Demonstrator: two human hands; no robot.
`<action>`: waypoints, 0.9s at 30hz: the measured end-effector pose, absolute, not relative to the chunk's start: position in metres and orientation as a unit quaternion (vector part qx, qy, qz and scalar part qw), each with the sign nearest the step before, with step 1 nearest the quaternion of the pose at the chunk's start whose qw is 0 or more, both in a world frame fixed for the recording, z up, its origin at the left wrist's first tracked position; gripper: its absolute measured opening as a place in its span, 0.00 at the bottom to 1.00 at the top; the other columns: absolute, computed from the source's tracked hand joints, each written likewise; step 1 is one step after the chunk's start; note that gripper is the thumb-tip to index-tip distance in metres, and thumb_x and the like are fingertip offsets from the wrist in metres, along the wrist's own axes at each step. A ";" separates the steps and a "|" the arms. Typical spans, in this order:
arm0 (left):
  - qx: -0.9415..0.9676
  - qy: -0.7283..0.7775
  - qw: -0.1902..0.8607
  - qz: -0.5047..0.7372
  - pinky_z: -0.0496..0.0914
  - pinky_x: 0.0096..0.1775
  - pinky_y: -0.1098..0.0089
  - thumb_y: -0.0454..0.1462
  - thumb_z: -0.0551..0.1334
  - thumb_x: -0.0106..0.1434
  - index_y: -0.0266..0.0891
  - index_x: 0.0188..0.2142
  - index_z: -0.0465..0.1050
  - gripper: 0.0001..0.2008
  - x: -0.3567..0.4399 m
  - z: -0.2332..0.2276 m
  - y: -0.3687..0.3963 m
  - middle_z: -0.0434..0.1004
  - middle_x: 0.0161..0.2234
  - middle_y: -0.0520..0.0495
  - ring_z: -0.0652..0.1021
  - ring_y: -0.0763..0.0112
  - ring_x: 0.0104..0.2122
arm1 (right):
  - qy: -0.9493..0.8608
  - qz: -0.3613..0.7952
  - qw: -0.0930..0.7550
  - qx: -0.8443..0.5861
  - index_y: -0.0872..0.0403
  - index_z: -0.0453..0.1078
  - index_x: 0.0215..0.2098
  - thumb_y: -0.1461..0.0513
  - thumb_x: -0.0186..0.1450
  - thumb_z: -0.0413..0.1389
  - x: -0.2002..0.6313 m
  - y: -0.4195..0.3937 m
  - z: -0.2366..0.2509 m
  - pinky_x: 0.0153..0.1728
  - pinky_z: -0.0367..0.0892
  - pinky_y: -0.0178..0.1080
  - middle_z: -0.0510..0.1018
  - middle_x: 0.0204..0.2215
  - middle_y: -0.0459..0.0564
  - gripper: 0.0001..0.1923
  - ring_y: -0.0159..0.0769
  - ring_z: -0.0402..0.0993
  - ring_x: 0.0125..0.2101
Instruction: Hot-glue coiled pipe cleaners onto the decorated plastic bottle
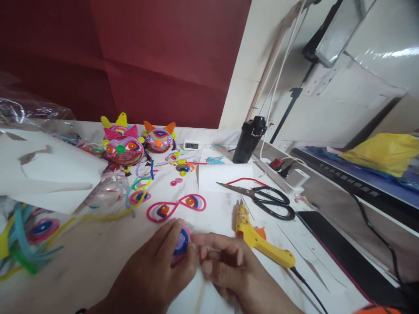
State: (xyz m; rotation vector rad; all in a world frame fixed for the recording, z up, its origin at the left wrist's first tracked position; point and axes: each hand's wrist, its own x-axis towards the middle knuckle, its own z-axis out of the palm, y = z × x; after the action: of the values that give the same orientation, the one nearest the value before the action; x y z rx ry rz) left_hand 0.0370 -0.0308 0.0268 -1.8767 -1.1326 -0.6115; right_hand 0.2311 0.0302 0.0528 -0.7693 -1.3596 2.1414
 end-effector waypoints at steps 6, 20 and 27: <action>-0.761 -0.458 0.394 -0.237 0.85 0.33 0.57 0.27 0.51 0.73 0.37 0.43 0.70 0.10 0.037 0.023 -0.032 0.80 0.44 0.29 0.85 0.48 0.41 | -0.586 0.700 0.284 -0.292 0.50 0.83 0.46 0.59 0.60 0.67 0.227 0.026 0.055 0.28 0.53 0.35 0.68 0.29 0.42 0.14 0.28 0.57 0.26; -0.747 -0.473 0.399 -0.244 0.83 0.39 0.61 0.28 0.50 0.74 0.38 0.41 0.72 0.13 0.040 0.024 -0.033 0.80 0.46 0.34 0.83 0.54 0.45 | -0.870 0.376 0.196 -0.251 0.58 0.77 0.47 0.69 0.63 0.51 0.226 0.026 0.080 0.30 0.63 0.41 0.71 0.31 0.49 0.17 0.39 0.70 0.29; -0.770 -0.466 0.343 -0.268 0.82 0.42 0.59 0.29 0.52 0.73 0.38 0.43 0.75 0.13 0.035 0.022 -0.036 0.79 0.48 0.33 0.82 0.52 0.47 | -0.891 0.331 0.199 -0.238 0.60 0.75 0.52 0.69 0.64 0.49 0.227 0.022 0.078 0.34 0.70 0.45 0.75 0.35 0.55 0.21 0.46 0.77 0.34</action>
State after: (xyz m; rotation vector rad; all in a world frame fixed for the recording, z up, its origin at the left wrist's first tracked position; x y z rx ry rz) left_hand 0.0354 -0.0356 0.0224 -2.0016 -1.2098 -0.6968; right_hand 0.2267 0.0221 0.0775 -0.6658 -2.4928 0.9255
